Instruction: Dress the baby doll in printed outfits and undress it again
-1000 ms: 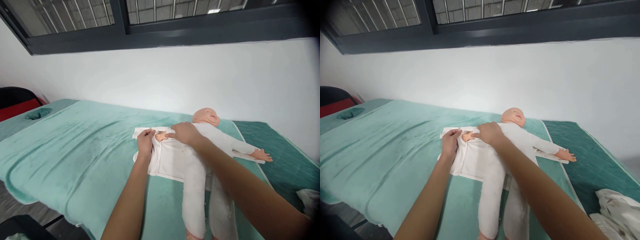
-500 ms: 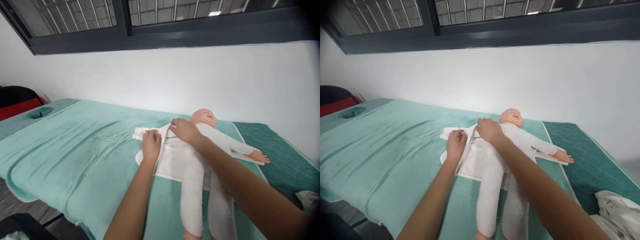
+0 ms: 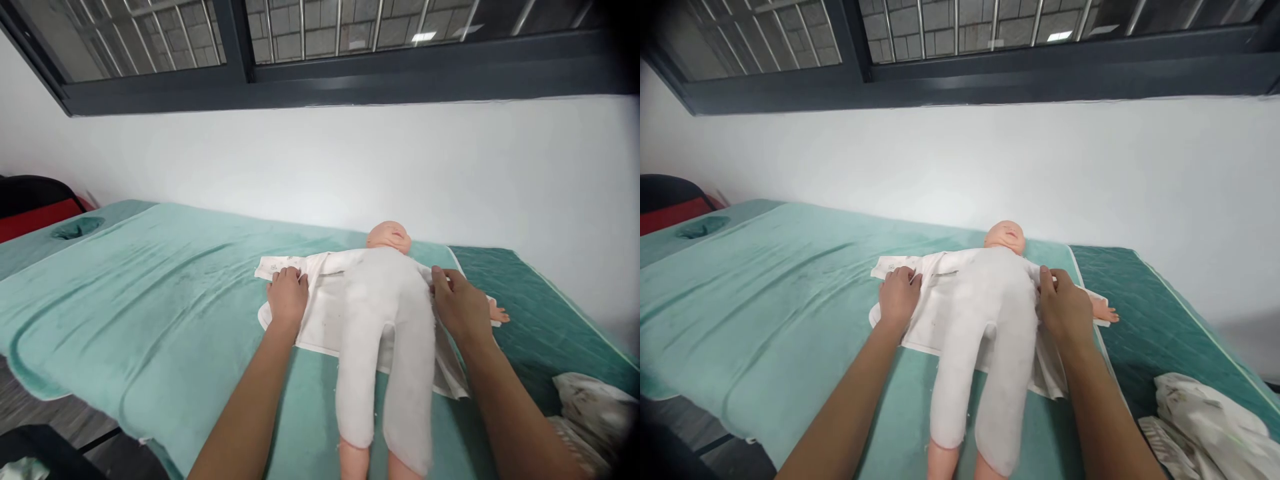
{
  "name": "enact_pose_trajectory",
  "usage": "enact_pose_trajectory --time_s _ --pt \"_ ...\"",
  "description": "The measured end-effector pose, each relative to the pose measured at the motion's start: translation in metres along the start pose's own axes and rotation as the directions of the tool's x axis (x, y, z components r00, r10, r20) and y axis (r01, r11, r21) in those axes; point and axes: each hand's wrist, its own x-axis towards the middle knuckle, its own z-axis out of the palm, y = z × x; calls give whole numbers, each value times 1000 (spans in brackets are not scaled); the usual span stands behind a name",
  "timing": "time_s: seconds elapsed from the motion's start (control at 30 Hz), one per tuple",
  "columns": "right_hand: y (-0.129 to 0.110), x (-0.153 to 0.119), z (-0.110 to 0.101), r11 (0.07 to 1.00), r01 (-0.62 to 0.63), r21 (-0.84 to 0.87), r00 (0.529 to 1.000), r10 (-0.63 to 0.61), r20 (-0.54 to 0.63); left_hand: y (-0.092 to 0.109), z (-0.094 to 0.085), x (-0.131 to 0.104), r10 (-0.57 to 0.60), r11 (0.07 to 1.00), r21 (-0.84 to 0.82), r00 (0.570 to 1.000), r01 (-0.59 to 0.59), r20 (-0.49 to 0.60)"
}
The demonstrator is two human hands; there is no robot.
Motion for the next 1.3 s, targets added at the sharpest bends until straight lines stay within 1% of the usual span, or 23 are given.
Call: enact_pose_trajectory --time_s 0.07,0.17,0.27,0.4,0.5,0.57,0.7,0.8,0.9,0.93,0.97,1.0,1.07,1.1,1.13,1.17,1.2,1.23,1.3 --pt "-2 -2 1 999 5 36 1000 -6 31 2 0 0 65 993 -94 998 -67 -27" --pt "-3 -5 3 975 4 221 1000 -11 28 9 -1 -1 126 934 -335 992 -125 -18" --pt "0 -6 7 917 59 396 998 -64 -1 24 -4 0 135 847 -523 990 -92 45" --pt "0 -7 10 869 102 484 992 -123 13 52 -14 6 159 783 -619 980 -54 116" --pt "-4 -10 11 836 132 532 981 -188 52 71 -22 12 195 772 -634 968 -54 156" --pt "-7 -14 12 819 149 554 961 -252 115 79 -27 15 215 798 -598 962 -72 171" --pt "-9 -17 14 773 193 604 902 -382 201 87 -39 17 307 868 -444 943 -223 126" --pt "-6 -15 20 758 196 622 865 -432 254 93 -51 12 361 892 -340 922 -299 137" --pt "-2 -14 28 746 225 627 828 -485 280 108 -64 -2 365 906 -299 911 -301 189" --pt "-2 -15 30 741 246 625 817 -506 278 114 -68 -11 383 901 -302 898 -312 214" --pt "-1 -16 31 731 271 626 804 -530 270 121 -72 -21 417 889 -312 877 -337 240" --pt "-1 -17 32 713 297 635 791 -557 255 128 -76 -32 470 865 -329 841 -380 266" --pt "-1 -21 32 668 337 664 763 -606 223 139 -84 -57 599 789 -384 740 -480 304" --pt "-1 -22 32 653 342 676 753 -621 218 141 -87 -69 655 743 -423 691 -518 306" --pt "-1 -24 31 646 340 684 749 -625 218 142 -89 -80 695 704 -459 657 -541 291" --pt "-1 -25 31 649 333 684 751 -621 223 140 -91 -89 719 674 -486 647 -556 256" --pt "-1 -26 31 660 325 677 759 -610 229 135 -91 -96 727 653 -500 656 -568 205" --pt "-1 -26 32 671 320 669 769 -596 231 127 -91 -101 716 649 -496 683 -577 143" --pt "0 -25 35 688 314 655 789 -572 223 107 -86 -106 640 693 -448 768 -565 22"
